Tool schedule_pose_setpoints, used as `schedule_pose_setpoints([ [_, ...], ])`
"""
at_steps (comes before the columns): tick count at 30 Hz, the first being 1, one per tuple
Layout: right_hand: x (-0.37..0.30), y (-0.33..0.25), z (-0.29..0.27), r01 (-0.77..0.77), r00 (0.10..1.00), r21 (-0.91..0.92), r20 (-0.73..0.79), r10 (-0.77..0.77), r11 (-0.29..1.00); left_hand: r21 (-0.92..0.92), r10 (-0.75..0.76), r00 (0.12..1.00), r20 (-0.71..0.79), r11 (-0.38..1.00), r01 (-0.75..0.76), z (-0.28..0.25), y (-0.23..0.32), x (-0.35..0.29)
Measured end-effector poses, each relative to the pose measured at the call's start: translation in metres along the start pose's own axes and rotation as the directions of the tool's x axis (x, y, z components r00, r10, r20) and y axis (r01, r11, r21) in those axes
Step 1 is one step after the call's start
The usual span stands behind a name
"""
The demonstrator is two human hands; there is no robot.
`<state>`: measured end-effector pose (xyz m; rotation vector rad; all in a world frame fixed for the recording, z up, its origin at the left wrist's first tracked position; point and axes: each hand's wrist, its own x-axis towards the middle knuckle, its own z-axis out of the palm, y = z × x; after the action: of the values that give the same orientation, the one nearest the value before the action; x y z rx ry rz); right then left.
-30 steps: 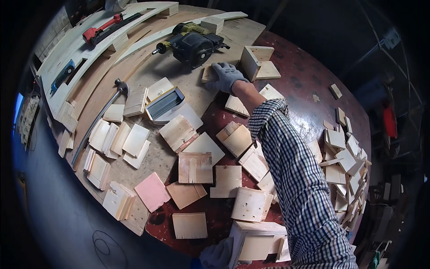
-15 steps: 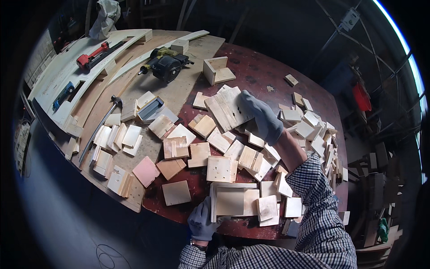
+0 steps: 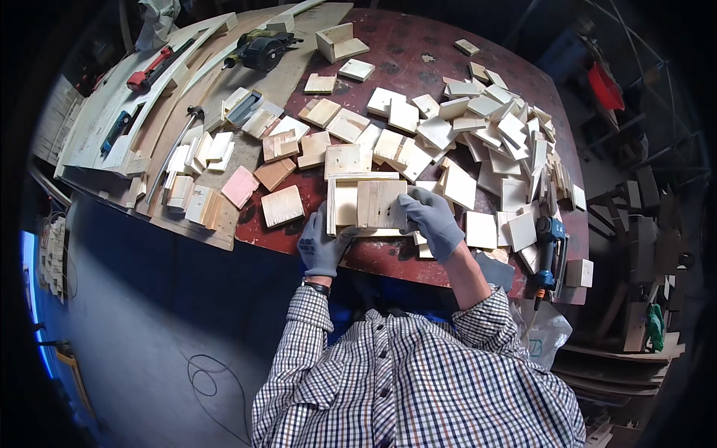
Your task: The person assembles small wooden boxes by hand, aligning pre-cut pieces and securing them with a nail gun. They repeatedly pick up components, fit them together, and fasten joints, working on multiple boxes in sequence.
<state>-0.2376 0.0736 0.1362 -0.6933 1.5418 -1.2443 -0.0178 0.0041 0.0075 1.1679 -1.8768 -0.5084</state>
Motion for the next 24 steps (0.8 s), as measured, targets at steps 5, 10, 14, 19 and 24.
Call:
schedule_pose_setpoints([
  [5, 0.016, -0.005, 0.028, 0.154, 0.955, -0.709, -0.072, -0.288, 0.688, -0.073, -0.009, 1.000, 0.003, 0.997, 0.009, 0.000, 0.003, 0.000],
  [10, 0.022, 0.023, 0.028, 0.178, 0.946, -0.712, -0.067, -0.318, 0.679, -0.067, 0.031, 1.000, 0.005, 0.997, -0.030, 0.002, -0.004, -0.003],
  [14, 0.006, 0.030, 0.030, 0.535, 0.693, -0.732, 0.093, -0.715, 0.423, -0.010, 0.037, 0.999, 0.022, 0.999, -0.037, 0.002, -0.008, -0.003],
  [19, 0.008, 0.046, 0.029, 0.535, 0.698, -0.786, 0.204, -0.686, 0.310, -0.038, 0.039, 0.999, 0.008, 0.999, -0.038, 0.005, -0.008, -0.002],
  [24, 0.016, 0.054, 0.041, 0.503, 0.734, -0.767, 0.135, -0.666, 0.399, -0.024, 0.048, 0.999, 0.011, 0.999, -0.048, 0.002, -0.005, 0.000],
])
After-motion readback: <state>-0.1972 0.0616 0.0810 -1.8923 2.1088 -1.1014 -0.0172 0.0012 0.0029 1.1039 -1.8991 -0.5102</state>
